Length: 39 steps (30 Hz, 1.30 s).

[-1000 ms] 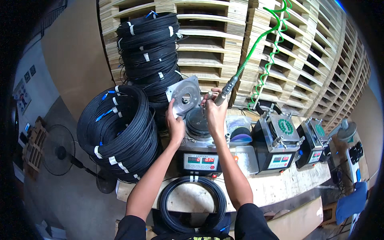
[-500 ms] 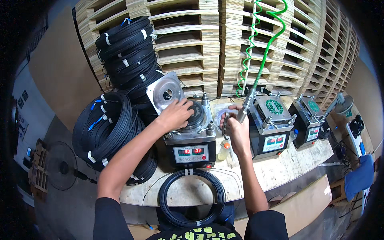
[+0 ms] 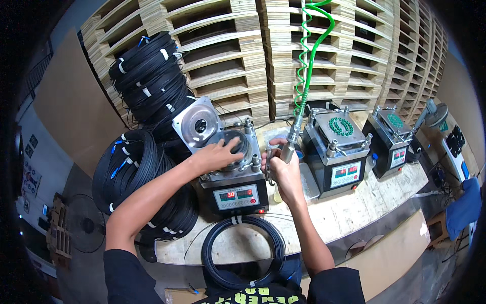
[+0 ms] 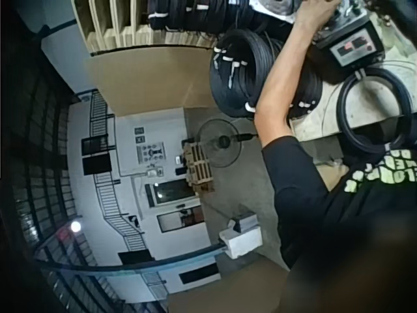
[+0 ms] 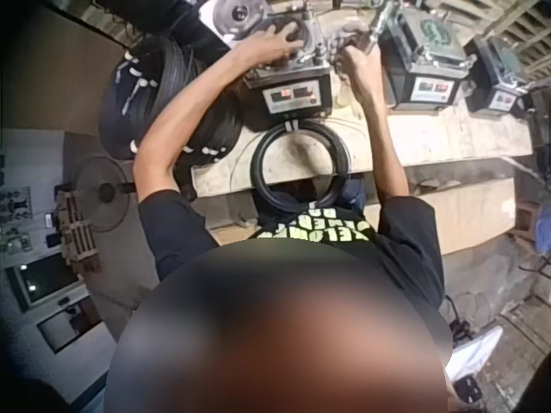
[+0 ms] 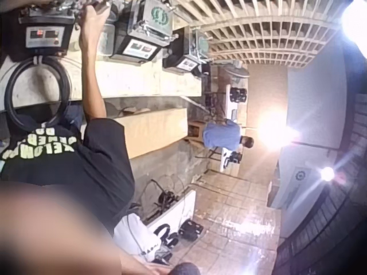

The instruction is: The person is polishing and inspecting heavy black industrial cables using a specialized rotary polishing machine and cleaning equipment.

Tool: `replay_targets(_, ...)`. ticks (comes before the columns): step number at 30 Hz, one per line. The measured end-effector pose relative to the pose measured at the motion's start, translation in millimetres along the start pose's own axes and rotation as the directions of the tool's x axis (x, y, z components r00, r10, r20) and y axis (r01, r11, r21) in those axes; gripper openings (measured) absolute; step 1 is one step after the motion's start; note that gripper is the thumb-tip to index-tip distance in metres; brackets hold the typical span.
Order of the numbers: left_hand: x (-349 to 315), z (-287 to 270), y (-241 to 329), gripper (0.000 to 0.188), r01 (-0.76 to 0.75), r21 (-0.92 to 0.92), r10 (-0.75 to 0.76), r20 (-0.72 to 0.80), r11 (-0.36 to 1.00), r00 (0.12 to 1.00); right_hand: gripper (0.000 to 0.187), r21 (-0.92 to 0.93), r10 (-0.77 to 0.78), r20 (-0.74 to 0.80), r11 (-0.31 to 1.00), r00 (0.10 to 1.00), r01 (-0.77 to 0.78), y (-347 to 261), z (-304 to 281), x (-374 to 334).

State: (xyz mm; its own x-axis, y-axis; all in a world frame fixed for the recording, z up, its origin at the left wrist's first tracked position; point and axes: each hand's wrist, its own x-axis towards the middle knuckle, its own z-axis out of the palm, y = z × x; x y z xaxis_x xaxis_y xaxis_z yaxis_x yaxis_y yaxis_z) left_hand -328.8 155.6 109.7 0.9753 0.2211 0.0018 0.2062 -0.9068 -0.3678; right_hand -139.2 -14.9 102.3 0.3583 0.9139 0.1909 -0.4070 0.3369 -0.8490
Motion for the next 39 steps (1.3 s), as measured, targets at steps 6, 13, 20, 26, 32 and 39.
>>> replay_targets(6,-28.0,-1.1,-13.3,0.039,0.228,-0.306,-0.291,-0.178,0.924,0.94,0.038,0.037,-0.008,-0.009,0.999,1.0,0.008,0.5,14.4,13.5)
replay_targets(13,-30.4,18.5,16.7,0.066,0.436,-0.667,-0.765,-0.334,0.604,0.551,0.039,-0.008,-0.029,0.053,1.0,0.998,0.03,45.8,42.2,47.5)
replay_targets(20,-32.4,34.3,15.7,0.059,0.38,-0.736,-0.819,-0.422,0.56,0.389,0.037,-0.017,-0.07,0.082,0.997,0.994,0.072,91.4,83.6,49.1)
replay_targets(26,-28.8,39.6,16.6,0.045,0.367,-0.765,-0.839,-0.411,0.53,0.356,0.031,-0.101,-0.22,0.044,0.97,0.975,0.223,111.2,94.3,76.2)
replay_targets(32,-30.6,40.9,16.6,0.045,0.329,-0.794,-0.852,-0.418,0.511,0.315,0.03,-0.29,-0.131,0.021,0.948,0.991,0.131,96.0,70.4,89.9)
replay_targets(39,-22.8,33.8,18.6,0.048,0.274,-0.839,-0.881,-0.428,0.47,0.202,0.028,-0.107,-0.176,-0.01,0.979,0.984,0.174,65.1,55.6,78.2)
